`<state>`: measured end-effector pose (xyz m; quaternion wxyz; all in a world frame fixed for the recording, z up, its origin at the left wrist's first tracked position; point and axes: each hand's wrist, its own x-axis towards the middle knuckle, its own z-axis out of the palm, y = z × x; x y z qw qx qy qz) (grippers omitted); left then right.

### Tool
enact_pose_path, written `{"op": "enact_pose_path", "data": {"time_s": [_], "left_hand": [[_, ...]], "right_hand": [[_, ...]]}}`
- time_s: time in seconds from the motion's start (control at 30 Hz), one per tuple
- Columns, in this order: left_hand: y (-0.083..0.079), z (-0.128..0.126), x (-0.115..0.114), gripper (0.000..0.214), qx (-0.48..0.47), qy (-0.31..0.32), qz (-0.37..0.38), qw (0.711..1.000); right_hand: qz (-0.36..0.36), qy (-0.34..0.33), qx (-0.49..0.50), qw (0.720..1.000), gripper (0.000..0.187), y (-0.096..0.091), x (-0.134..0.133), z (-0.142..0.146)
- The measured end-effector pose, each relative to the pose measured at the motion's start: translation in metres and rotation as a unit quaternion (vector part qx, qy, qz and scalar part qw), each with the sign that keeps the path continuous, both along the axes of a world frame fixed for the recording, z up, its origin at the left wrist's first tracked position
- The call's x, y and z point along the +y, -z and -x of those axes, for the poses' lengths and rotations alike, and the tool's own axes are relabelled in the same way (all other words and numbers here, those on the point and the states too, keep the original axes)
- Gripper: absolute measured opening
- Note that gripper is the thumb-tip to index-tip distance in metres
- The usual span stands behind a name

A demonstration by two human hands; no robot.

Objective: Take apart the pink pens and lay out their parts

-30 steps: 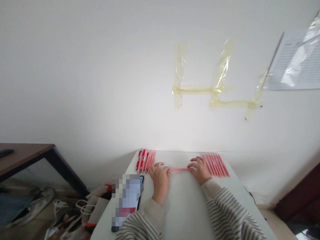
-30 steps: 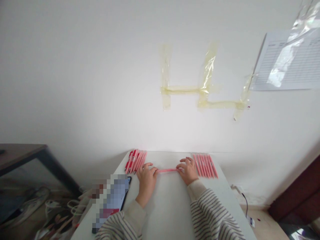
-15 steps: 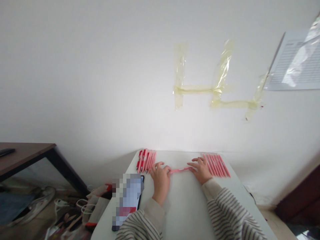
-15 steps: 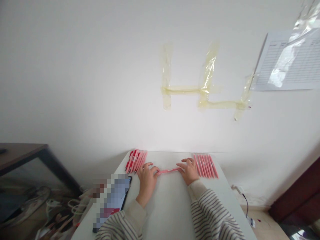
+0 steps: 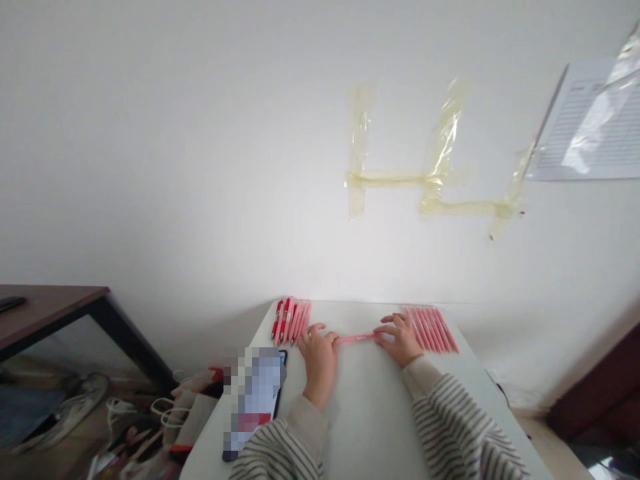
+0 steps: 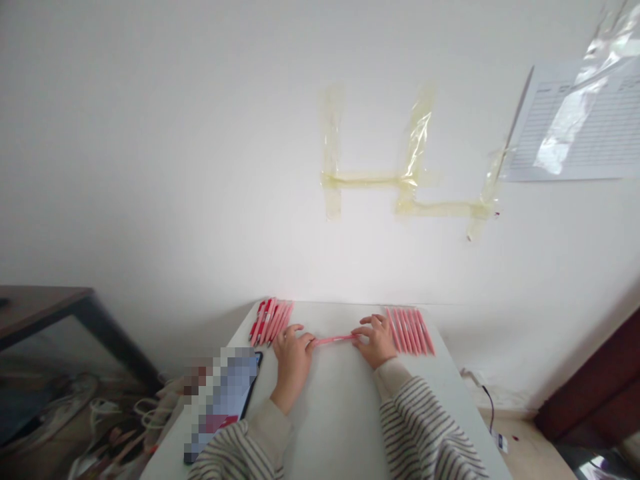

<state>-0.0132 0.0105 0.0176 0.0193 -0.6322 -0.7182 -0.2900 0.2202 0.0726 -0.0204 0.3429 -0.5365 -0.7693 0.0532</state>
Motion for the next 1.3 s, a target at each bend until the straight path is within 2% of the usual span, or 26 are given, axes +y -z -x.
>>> {"op": "enact_pose_path", "data": {"time_s": [0.1, 0.3, 0.67, 0.9, 1.07, 1.3], "left_hand": [[0.0, 0.001, 0.0, 0.014, -0.004, 0.009, -0.005, 1.0], [-0.001, 0.0, 0.0, 0.007, -0.017, 0.018, -0.009, 1.0], [0.001, 0.001, 0.001, 0.013, -0.001, 0.006, -0.002, 1.0], [0.0, 0.002, 0.002, 0.016, 0.003, 0.001, -0.002, 1.0], [0.0, 0.0, 0.0, 0.014, -0.009, 0.005, -0.011, 1.0], [-0.001, 0.0, -0.001, 0.014, -0.012, 0.006, -0.011, 1.0]], "right_hand": [[-0.006, -0.007, -0.004, 1.0, 0.015, 0.002, 0.003, -0.001], [0.003, -0.007, -0.031, 0.999, 0.029, 0.008, 0.009, -0.004], [0.026, -0.019, -0.034, 0.999, 0.015, 0.004, 0.006, -0.001], [0.016, -0.02, -0.015, 1.0, 0.014, -0.003, -0.002, 0.002], [0.023, -0.014, -0.035, 0.999, 0.024, 0.002, 0.002, 0.001], [0.029, -0.021, -0.038, 0.999, 0.019, 0.005, 0.004, 0.001]]}}
